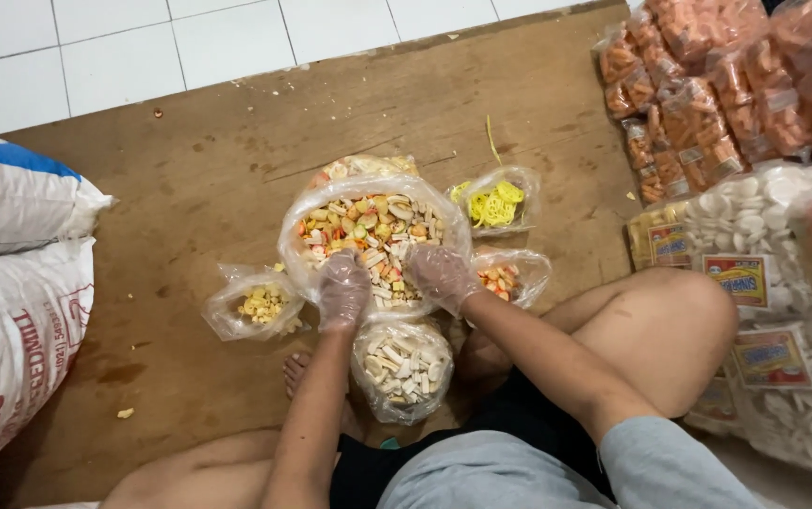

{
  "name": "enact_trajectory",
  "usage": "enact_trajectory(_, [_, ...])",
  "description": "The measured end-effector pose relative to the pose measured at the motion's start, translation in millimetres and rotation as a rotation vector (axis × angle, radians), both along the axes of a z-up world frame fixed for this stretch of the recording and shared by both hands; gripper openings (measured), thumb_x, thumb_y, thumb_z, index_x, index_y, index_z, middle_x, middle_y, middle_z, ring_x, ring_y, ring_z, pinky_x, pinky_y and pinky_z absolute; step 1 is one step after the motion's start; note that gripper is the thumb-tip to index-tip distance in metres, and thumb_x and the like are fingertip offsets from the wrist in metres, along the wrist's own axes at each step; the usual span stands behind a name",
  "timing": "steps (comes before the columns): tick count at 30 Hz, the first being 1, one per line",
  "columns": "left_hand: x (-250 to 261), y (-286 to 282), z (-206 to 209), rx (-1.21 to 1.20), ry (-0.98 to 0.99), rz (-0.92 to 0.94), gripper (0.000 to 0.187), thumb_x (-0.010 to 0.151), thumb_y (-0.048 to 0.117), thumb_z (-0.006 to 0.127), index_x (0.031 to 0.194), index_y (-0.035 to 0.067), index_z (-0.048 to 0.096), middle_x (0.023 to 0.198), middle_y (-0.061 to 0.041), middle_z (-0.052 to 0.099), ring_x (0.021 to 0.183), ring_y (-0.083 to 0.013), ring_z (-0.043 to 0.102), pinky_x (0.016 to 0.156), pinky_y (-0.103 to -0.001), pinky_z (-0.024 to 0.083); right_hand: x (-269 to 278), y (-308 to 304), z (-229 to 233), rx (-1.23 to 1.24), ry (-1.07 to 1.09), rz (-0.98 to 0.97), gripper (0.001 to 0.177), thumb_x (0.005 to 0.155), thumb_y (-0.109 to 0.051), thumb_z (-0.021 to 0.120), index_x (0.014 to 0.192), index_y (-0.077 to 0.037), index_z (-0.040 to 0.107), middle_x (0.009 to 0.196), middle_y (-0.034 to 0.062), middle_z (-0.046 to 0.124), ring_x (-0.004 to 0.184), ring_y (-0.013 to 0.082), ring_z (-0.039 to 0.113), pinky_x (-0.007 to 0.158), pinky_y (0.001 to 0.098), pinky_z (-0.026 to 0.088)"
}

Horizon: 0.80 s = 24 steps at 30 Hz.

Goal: Manually packing mixed snacks from a large bulk bag into smaller individual plastic bags.

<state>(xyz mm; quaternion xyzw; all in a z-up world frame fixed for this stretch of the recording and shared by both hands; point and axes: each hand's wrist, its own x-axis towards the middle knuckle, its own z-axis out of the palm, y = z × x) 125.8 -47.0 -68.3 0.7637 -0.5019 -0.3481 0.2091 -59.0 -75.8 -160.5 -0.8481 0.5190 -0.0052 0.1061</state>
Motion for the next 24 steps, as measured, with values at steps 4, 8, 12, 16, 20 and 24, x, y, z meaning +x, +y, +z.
enact_trajectory(4, [5, -2, -8, 0.027, 0.104, 0.033, 0.032, 0.097, 0.027, 0.045, 0.096, 0.012, 0.073, 0.09, -0.016, 0.075, 0.103, -0.0363, 0.073, 0.089, -0.046, 0.057, -10, -19, -11, 0.185, -0.124, -0.113, 0.029, 0.096, -0.041, 0.06, 0.099, -0.014, 0.07, 0.097, 0.0152, 0.073, 0.102, 0.0359, 0.072, 0.087, 0.0477, 0.058])
enact_trajectory(8, [6, -1, 4, -0.063, 0.175, 0.038, 0.028, 0.097, 0.021, 0.05, 0.107, 0.01, 0.073, 0.1, -0.017, 0.076, 0.108, -0.0363, 0.071, 0.095, -0.046, 0.056, -6, -28, -16, 0.023, -0.095, -0.132, 0.023, 0.093, -0.035, 0.056, 0.097, -0.014, 0.067, 0.091, 0.0099, 0.068, 0.09, 0.0312, 0.068, 0.077, 0.0449, 0.055])
enact_trajectory(12, [2, -2, 0, -0.155, 0.156, 0.053, 0.022, 0.099, 0.021, 0.056, 0.11, 0.014, 0.075, 0.103, -0.015, 0.076, 0.107, -0.0327, 0.072, 0.094, -0.044, 0.057, 9, -28, -11, -0.299, -0.003, -0.113, 0.016, 0.087, -0.021, 0.054, 0.086, -0.007, 0.062, 0.072, 0.0077, 0.059, 0.063, 0.0284, 0.064, 0.055, 0.0444, 0.052])
enact_trajectory(16, [-3, -1, 3, -0.248, 0.177, 0.05, 0.02, 0.096, 0.011, 0.06, 0.111, 0.009, 0.074, 0.104, -0.018, 0.075, 0.106, -0.0353, 0.072, 0.094, -0.048, 0.057, 24, -23, 53, -0.598, 0.04, -0.091, 0.012, 0.082, -0.009, 0.053, 0.075, 0.0, 0.059, 0.053, 0.0066, 0.054, 0.04, 0.0268, 0.063, 0.036, 0.0432, 0.05])
enact_trajectory(20, [-3, -7, -6, -0.112, 0.223, 0.075, 0.023, 0.097, 0.025, 0.061, 0.116, 0.02, 0.073, 0.11, -0.006, 0.077, 0.112, -0.0274, 0.071, 0.101, -0.043, 0.055, 11, -29, 26, -0.353, -0.072, -0.111, 0.017, 0.089, -0.011, 0.051, 0.075, -0.006, 0.06, 0.055, 0.0104, 0.065, 0.053, 0.0322, 0.073, 0.049, 0.0487, 0.056])
enact_trajectory(24, [1, -4, 9, -0.134, 0.296, 0.127, 0.024, 0.095, 0.016, 0.062, 0.116, 0.01, 0.075, 0.11, -0.017, 0.076, 0.112, -0.0349, 0.07, 0.099, -0.048, 0.054, 1, -50, -35, -0.477, 0.0, -0.102, 0.006, 0.08, -0.013, 0.055, 0.075, -0.01, 0.056, 0.052, 0.0077, 0.06, 0.046, 0.0289, 0.067, 0.046, 0.0448, 0.053])
